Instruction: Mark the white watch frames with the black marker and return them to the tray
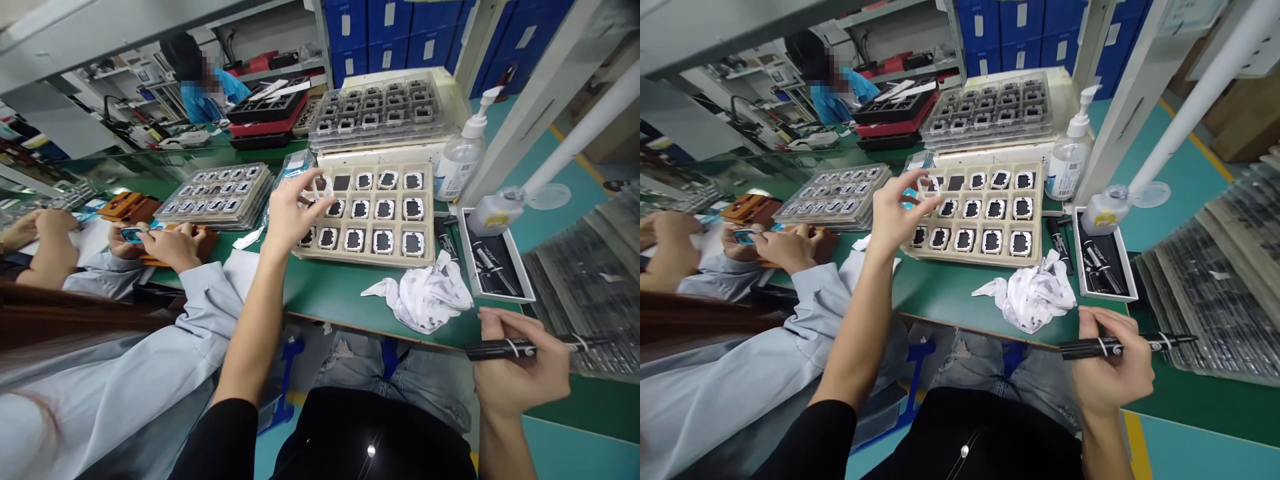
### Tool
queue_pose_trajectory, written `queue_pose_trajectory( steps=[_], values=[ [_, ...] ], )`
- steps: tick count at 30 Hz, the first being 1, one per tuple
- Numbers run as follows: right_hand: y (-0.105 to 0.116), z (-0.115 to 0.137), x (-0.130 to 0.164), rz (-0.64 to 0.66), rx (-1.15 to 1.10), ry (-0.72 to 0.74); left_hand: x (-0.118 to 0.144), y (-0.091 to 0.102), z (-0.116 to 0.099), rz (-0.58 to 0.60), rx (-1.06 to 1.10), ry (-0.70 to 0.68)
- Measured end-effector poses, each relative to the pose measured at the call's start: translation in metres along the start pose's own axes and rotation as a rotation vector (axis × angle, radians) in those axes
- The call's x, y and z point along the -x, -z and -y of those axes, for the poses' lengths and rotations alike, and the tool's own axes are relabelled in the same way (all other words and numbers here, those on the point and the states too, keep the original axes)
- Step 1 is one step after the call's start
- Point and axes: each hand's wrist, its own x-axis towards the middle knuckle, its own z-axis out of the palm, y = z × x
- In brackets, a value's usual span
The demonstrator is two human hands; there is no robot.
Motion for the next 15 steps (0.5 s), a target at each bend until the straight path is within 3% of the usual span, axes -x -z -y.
queue_pose_trajectory(
  steps=[4,9,12,13,14,15],
  values=[
    [0.001,-0.006,0.005,0.090,0.046,0.003,-0.056,0.000,0.043,0.152,-0.283,0.061],
    [0.009,0.007,0.004,0.075,-0.037,-0.029,-0.072,-0.005,0.067,0.346,-0.370,0.114],
    [0.032,-0.007,-0.002,0.008,0.051,0.046,-0.065,-0.004,0.068,0.315,-0.328,0.077],
    [0.045,-0.019,-0.004,-0.025,0.127,0.069,-0.062,-0.005,0.065,0.274,-0.300,0.037],
    [0.059,-0.035,-0.007,-0.149,0.166,0.191,-0.060,-0.006,0.061,0.229,-0.268,-0.011],
    [0.074,-0.054,-0.011,-0.117,0.258,0.214,-0.058,-0.008,0.055,0.189,-0.238,-0.058]
  ],
)
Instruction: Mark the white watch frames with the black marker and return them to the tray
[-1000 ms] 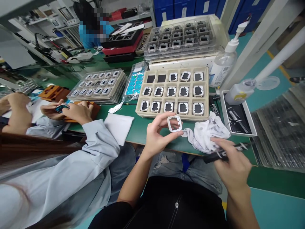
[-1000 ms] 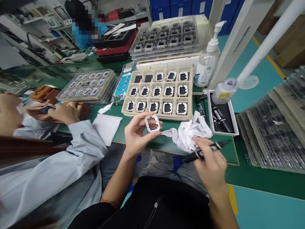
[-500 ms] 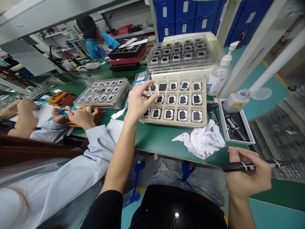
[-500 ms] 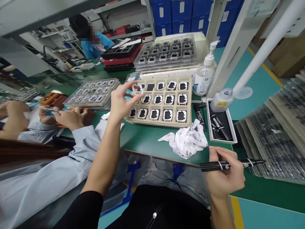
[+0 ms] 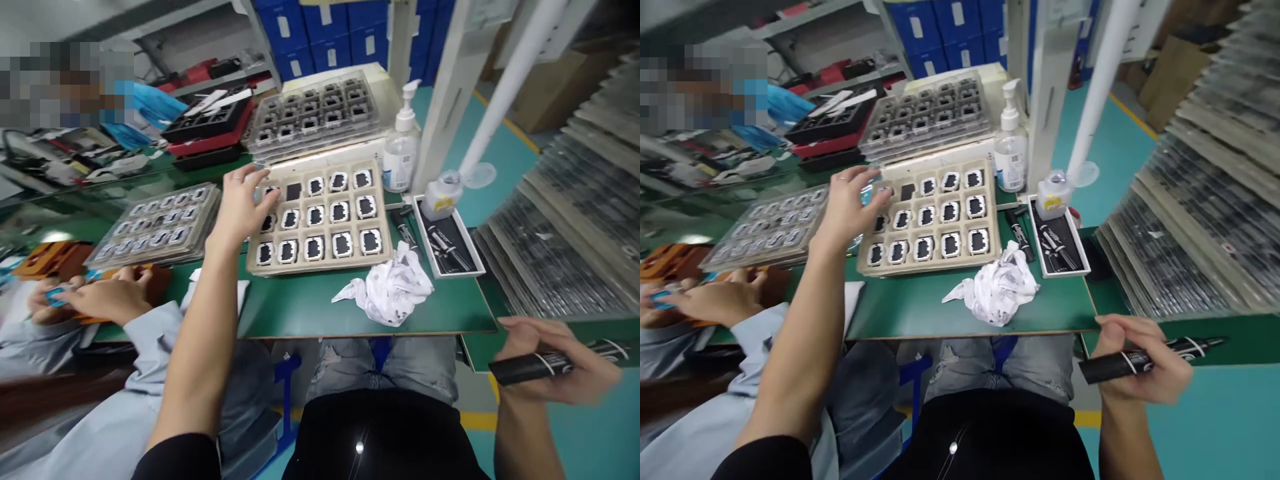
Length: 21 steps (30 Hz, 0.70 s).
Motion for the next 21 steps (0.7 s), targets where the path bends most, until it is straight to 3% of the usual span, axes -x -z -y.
queue_pose_trajectory(
  steps=[2,5,7,10,15,18,21],
  values=[
    [0.017,-0.047,0.000,0.232,0.168,0.144,-0.001,-0.003,-0.016,-0.041,0.043,-0.078],
    [0.028,-0.105,0.006,0.459,0.320,0.087,-0.009,-0.010,-0.044,0.005,0.088,-0.170],
    [0.020,-0.128,0.013,0.578,0.376,0.035,-0.015,-0.016,-0.058,0.049,0.082,-0.203],
    [-0.007,-0.144,0.023,0.789,0.433,-0.038,-0.022,-0.027,-0.067,0.111,0.036,-0.187],
    [-0.051,-0.157,0.015,1.101,0.560,-0.146,-0.024,-0.043,-0.062,0.132,0.079,-0.137],
    [-0.066,-0.161,0.004,1.216,0.656,-0.200,-0.021,-0.040,-0.063,0.122,0.084,-0.136],
    [-0.071,-0.161,-0.004,1.283,0.719,-0.211,-0.008,-0.025,-0.076,0.086,0.072,-0.154]
  ],
)
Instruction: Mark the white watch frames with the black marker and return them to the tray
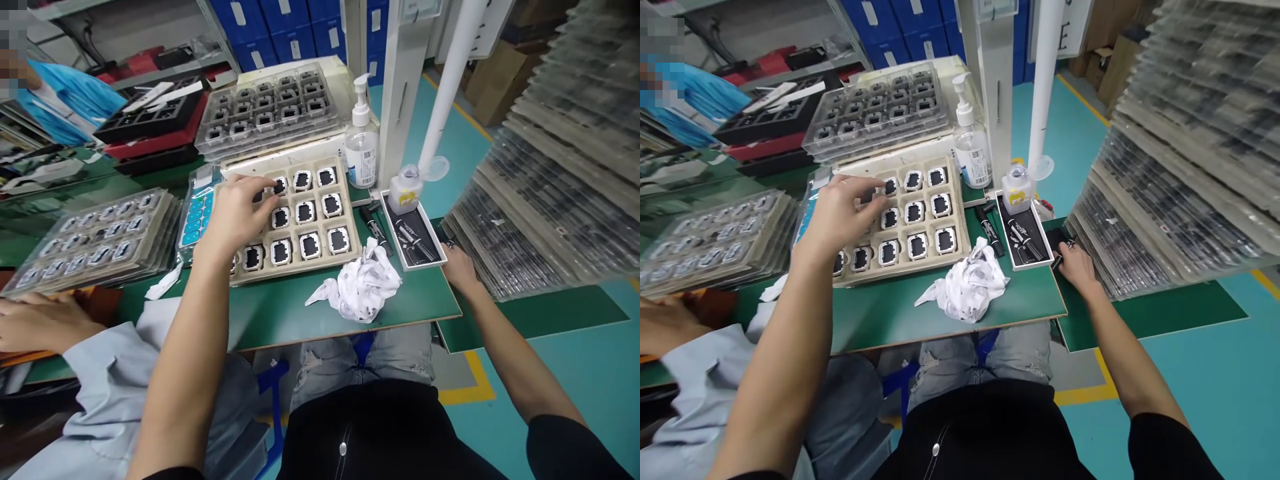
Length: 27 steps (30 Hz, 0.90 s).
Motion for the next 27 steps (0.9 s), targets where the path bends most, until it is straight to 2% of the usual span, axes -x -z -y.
queue_pose_trajectory(
  steps=[3,5,9,10,14,18,27],
  values=[
    [0.006,0.002,-0.006,0.042,0.043,-0.015,0.030,0.015,-0.028,-0.132,-0.005,0.012],
    [0.010,0.003,-0.015,0.076,0.065,-0.032,0.062,0.019,-0.050,-0.291,0.020,0.055],
    [0.014,0.002,-0.038,0.173,0.074,-0.058,0.139,0.008,-0.085,-0.580,0.178,0.135],
    [0.015,0.002,-0.043,0.195,0.072,-0.066,0.157,0.003,-0.090,-0.603,0.217,0.158],
    [0.014,0.003,-0.056,0.249,0.071,-0.116,0.213,-0.014,-0.092,-0.552,0.263,0.290],
    [0.011,0.007,-0.063,0.281,0.077,-0.156,0.236,-0.025,-0.081,-0.542,0.321,0.416],
    [0.007,0.007,-0.069,0.316,0.071,-0.153,0.241,-0.037,-0.070,-0.556,0.351,0.473]
  ],
)
